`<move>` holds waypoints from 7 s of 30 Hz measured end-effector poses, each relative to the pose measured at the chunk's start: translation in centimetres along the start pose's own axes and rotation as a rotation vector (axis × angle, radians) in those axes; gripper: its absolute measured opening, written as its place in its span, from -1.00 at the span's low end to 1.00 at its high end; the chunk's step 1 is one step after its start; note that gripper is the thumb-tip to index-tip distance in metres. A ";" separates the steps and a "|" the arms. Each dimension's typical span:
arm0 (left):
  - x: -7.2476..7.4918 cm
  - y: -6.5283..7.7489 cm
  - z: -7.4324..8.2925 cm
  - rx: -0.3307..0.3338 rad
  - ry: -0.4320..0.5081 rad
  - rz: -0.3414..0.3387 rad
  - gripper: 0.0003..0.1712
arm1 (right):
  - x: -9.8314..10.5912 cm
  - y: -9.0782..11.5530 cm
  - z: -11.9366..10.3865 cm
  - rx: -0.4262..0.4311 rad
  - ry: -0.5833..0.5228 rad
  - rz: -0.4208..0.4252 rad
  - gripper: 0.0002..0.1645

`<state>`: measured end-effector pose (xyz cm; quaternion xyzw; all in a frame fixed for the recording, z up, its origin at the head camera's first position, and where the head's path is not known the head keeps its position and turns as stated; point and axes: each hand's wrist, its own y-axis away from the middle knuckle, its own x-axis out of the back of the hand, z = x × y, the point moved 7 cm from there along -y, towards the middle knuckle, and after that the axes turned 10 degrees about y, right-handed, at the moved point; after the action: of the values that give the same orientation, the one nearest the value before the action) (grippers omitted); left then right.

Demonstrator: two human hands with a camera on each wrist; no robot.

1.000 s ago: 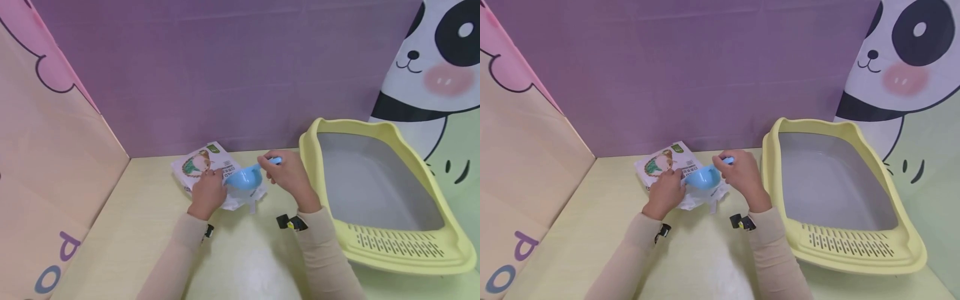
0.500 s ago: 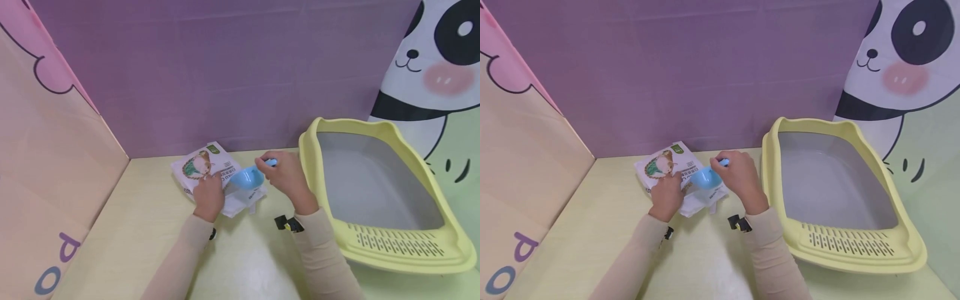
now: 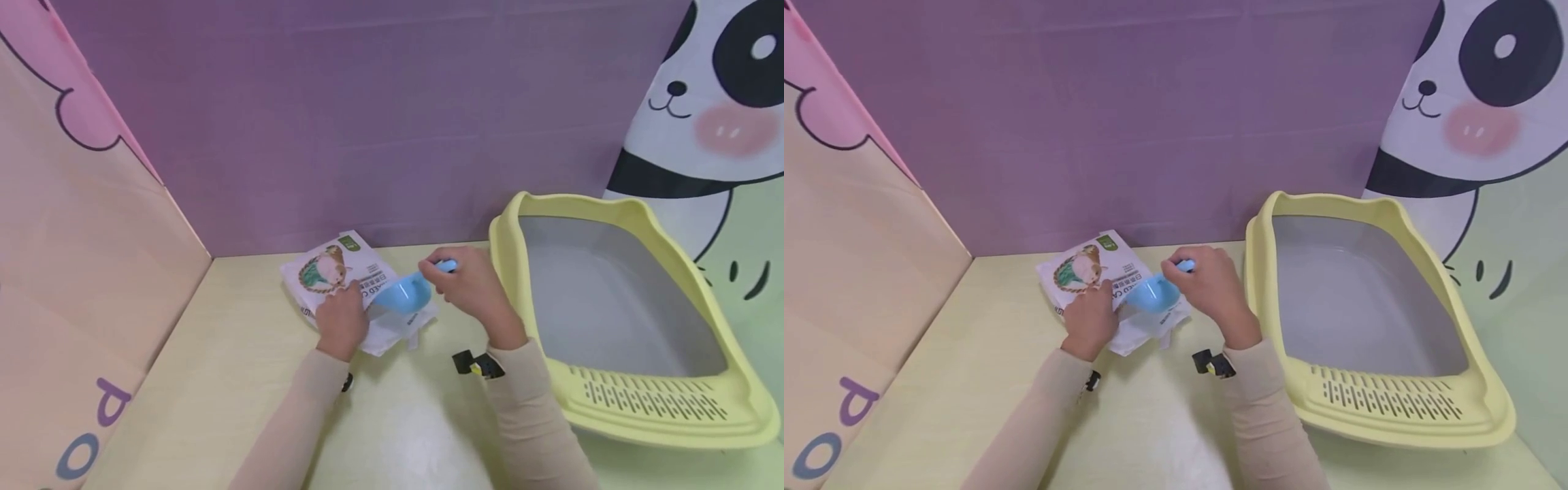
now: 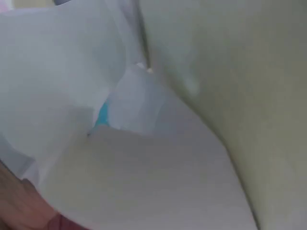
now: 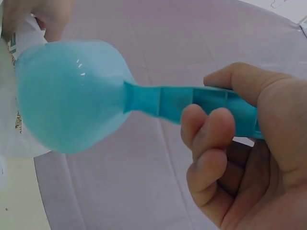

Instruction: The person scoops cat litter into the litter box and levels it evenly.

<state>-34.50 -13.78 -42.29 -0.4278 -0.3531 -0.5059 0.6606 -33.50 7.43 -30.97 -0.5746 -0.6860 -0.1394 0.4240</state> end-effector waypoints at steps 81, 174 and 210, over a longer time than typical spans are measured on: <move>6.1 0.3 4.4 -0.588 0.355 0.520 -0.78 | -7.4 -1.9 5.2 -0.335 -0.460 -0.086 -0.72; 5.0 -0.1 2.7 -0.497 0.447 0.387 -0.81 | -11.5 2.0 6.2 -0.468 -0.542 -0.289 -0.65; 5.2 -0.2 2.8 -0.501 0.460 0.401 -0.81 | -11.4 2.0 6.0 -0.426 -0.618 -0.305 -0.67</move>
<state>-33.56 -13.14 -36.48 -0.5115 0.0291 -0.5200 0.6835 -34.42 4.46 -43.66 -0.5560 -0.8144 -0.1606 0.0437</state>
